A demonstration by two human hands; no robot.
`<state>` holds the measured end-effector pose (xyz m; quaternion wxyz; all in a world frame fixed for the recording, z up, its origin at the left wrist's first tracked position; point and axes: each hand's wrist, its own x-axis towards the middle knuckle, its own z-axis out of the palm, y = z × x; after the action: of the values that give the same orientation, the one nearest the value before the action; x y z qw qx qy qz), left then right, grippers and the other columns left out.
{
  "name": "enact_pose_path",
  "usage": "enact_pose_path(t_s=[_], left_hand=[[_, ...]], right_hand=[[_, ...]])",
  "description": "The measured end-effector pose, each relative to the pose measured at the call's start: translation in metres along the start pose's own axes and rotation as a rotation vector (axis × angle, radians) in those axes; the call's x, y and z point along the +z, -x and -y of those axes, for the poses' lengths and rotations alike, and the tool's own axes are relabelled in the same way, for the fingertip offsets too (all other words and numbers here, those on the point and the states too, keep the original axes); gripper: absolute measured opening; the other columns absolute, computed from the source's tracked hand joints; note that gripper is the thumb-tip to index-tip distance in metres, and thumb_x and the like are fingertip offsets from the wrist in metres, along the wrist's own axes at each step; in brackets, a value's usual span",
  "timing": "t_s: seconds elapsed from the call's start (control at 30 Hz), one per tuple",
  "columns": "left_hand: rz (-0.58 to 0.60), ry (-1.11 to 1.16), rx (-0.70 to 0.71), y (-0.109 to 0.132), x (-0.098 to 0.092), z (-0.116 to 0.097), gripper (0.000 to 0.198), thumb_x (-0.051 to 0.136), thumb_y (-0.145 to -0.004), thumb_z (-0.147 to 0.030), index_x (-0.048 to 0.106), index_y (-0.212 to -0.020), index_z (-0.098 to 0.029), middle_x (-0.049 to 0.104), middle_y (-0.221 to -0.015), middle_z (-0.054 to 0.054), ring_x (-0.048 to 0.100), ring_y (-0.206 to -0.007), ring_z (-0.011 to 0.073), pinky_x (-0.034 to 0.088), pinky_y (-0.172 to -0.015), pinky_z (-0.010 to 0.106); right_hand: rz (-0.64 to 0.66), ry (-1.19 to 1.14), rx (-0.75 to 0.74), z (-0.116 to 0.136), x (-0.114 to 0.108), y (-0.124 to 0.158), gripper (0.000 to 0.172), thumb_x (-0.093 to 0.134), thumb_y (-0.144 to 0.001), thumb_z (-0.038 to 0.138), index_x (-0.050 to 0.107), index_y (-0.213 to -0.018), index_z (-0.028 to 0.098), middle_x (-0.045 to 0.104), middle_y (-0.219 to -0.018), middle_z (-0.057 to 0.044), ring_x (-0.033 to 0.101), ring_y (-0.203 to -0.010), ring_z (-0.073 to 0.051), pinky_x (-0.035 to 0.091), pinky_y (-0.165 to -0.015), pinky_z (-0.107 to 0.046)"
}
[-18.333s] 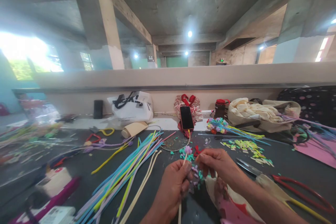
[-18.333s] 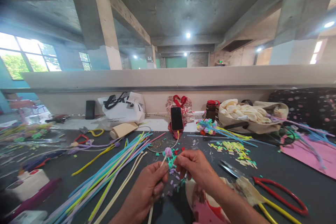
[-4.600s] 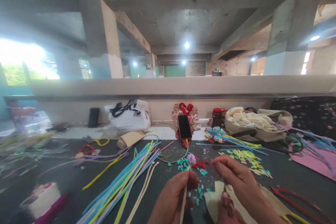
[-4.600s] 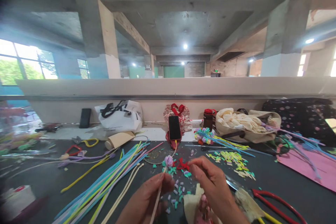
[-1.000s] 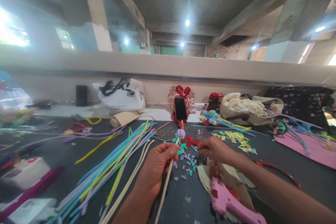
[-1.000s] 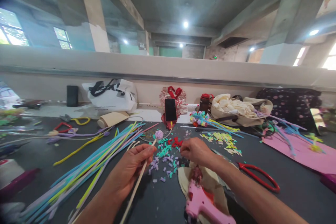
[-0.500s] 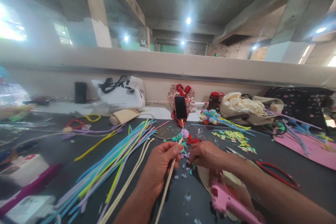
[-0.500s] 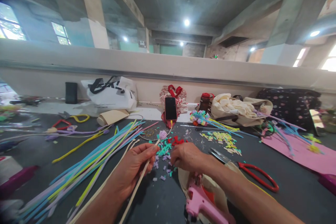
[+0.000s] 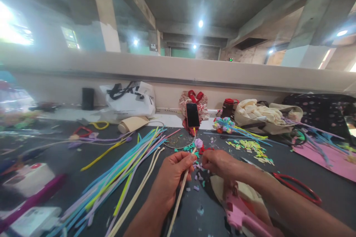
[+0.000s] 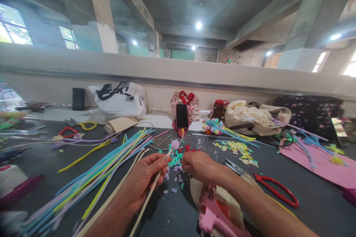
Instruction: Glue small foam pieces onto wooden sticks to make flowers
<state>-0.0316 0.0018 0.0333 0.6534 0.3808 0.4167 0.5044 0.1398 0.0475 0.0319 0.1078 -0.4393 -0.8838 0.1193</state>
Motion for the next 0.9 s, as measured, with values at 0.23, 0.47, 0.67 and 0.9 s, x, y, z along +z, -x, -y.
enact_pose_path(t_s=[0.23, 0.47, 0.67, 0.9], left_hand=[[0.038, 0.042, -0.052, -0.001, 0.003, 0.007, 0.021, 0.068, -0.061, -0.031, 0.054, -0.061, -0.015, 0.053, -0.044, -0.005, 0.042, -0.031, 0.0021, 0.022, -0.030, 0.011], [0.095, 0.048, -0.066, -0.002, 0.008, 0.019, 0.020, 0.066, -0.064, -0.030, 0.055, -0.063, -0.014, 0.055, -0.047, -0.003, 0.044, -0.032, 0.0033, 0.025, -0.030, 0.011], [0.111, 0.003, -0.060, -0.001, 0.012, 0.021, 0.022, 0.065, -0.064, -0.032, 0.055, -0.061, -0.013, 0.056, -0.048, -0.002, 0.045, -0.033, 0.0037, 0.027, -0.030, 0.012], [0.117, -0.005, -0.039, 0.001, 0.013, 0.023, 0.023, 0.064, -0.065, -0.033, 0.055, -0.063, -0.012, 0.055, -0.049, -0.002, 0.044, -0.034, 0.0036, 0.026, -0.030, 0.012]], right_hand=[[-0.095, -0.409, 0.035, -0.001, -0.015, 0.018, 0.016, 0.044, -0.077, 0.018, 0.059, -0.081, 0.016, 0.058, -0.064, 0.001, 0.055, -0.055, -0.010, 0.042, -0.049, -0.017], [-0.183, -1.002, 0.068, 0.012, -0.004, 0.030, 0.019, 0.060, -0.065, 0.012, 0.060, -0.083, 0.018, 0.061, -0.062, 0.004, 0.053, -0.052, -0.009, 0.041, -0.048, -0.018], [-0.283, -0.913, 0.044, 0.013, 0.003, 0.027, 0.015, 0.059, -0.067, 0.013, 0.058, -0.081, 0.017, 0.059, -0.059, 0.004, 0.052, -0.051, -0.009, 0.040, -0.048, -0.018], [-0.345, -0.617, -0.038, 0.029, -0.002, 0.034, 0.006, 0.057, -0.070, 0.012, 0.060, -0.073, 0.016, 0.062, -0.062, 0.002, 0.055, -0.057, -0.010, 0.040, -0.053, -0.019]])
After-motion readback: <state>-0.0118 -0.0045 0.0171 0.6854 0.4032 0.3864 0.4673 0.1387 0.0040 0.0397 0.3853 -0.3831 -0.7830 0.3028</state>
